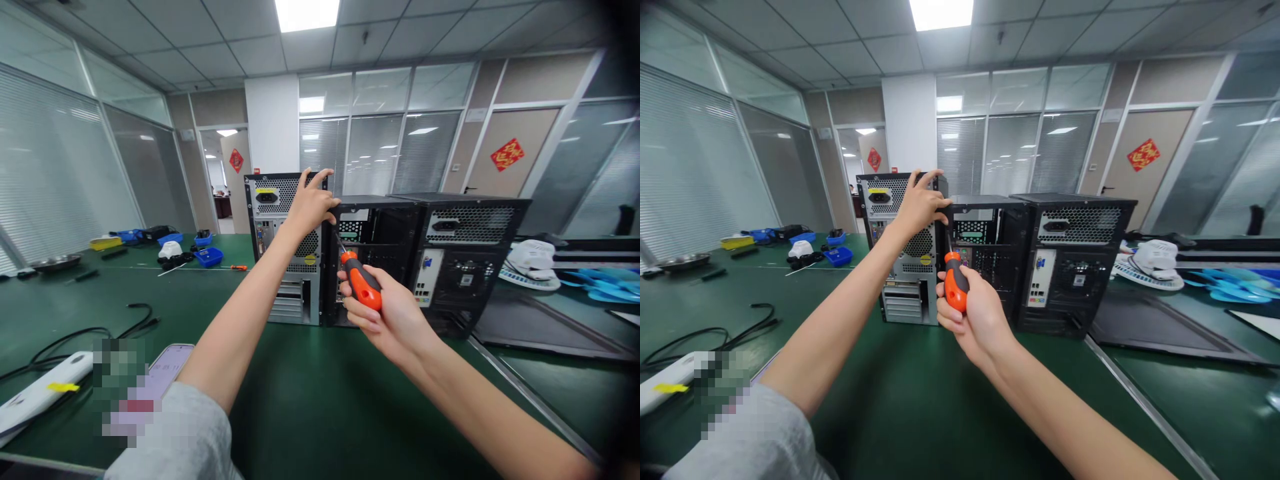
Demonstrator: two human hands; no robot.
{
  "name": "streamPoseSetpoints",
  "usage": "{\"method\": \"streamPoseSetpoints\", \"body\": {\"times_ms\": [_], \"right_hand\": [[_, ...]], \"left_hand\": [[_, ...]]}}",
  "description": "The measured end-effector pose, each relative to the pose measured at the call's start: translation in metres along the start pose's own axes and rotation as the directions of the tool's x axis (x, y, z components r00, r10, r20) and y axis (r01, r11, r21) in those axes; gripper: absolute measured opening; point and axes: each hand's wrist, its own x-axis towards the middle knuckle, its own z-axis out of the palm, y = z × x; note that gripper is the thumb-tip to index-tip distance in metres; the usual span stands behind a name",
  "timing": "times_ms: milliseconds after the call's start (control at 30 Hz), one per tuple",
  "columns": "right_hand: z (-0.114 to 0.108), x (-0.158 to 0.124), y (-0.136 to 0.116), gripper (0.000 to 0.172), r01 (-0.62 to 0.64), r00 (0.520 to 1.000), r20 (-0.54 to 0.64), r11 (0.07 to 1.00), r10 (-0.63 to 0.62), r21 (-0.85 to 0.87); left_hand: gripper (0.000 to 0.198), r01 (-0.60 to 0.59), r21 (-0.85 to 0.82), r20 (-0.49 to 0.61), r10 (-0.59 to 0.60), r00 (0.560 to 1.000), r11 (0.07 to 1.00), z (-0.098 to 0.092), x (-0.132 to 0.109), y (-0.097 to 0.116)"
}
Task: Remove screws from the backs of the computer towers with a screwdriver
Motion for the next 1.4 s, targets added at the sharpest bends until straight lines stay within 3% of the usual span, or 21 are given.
{"method": "streamPoseSetpoints", "body": {"times_ms": [300,500,833,967,1100,1400], "right_hand": [[0.004,0.000,0.002,0.026,-0.019,1.000,0.018,0.995,0.017,0.096],[0.003,0.001,0.002,0.027,-0.040,0.995,0.091,0.994,0.030,0.107],[0.004,-0.006,-0.006,0.025,-0.155,0.987,0.042,0.986,0.153,0.059],[0.002,-0.010,-0.007,0.019,-0.090,0.989,0.114,0.994,0.096,-0.055],[-0.002,-0.011,-0.008,0.030,-0.033,0.974,0.209,0.971,0.084,-0.237],[-0.011,-0.008,-0.009,0.027,0.100,0.965,0.261,0.879,0.028,-0.467]], "left_hand": [[0.016,-0.004,-0.007,0.002,0.004,1.000,1.000,-0.001,-0.001,0.000],[0.016,0.005,-0.008,0.018,-0.004,1.000,1.000,-0.001,0.000,0.001],[0.015,-0.007,-0.008,0.006,0.007,1.000,1.000,-0.002,-0.001,0.000],[0.015,-0.002,-0.013,0.014,0.002,1.000,1.000,-0.002,-0.001,0.000],[0.015,0.002,-0.015,0.020,-0.002,1.000,1.000,-0.001,-0.002,-0.001],[0.015,0.012,-0.030,0.030,-0.011,0.999,0.999,-0.003,-0.001,0.000]]}}
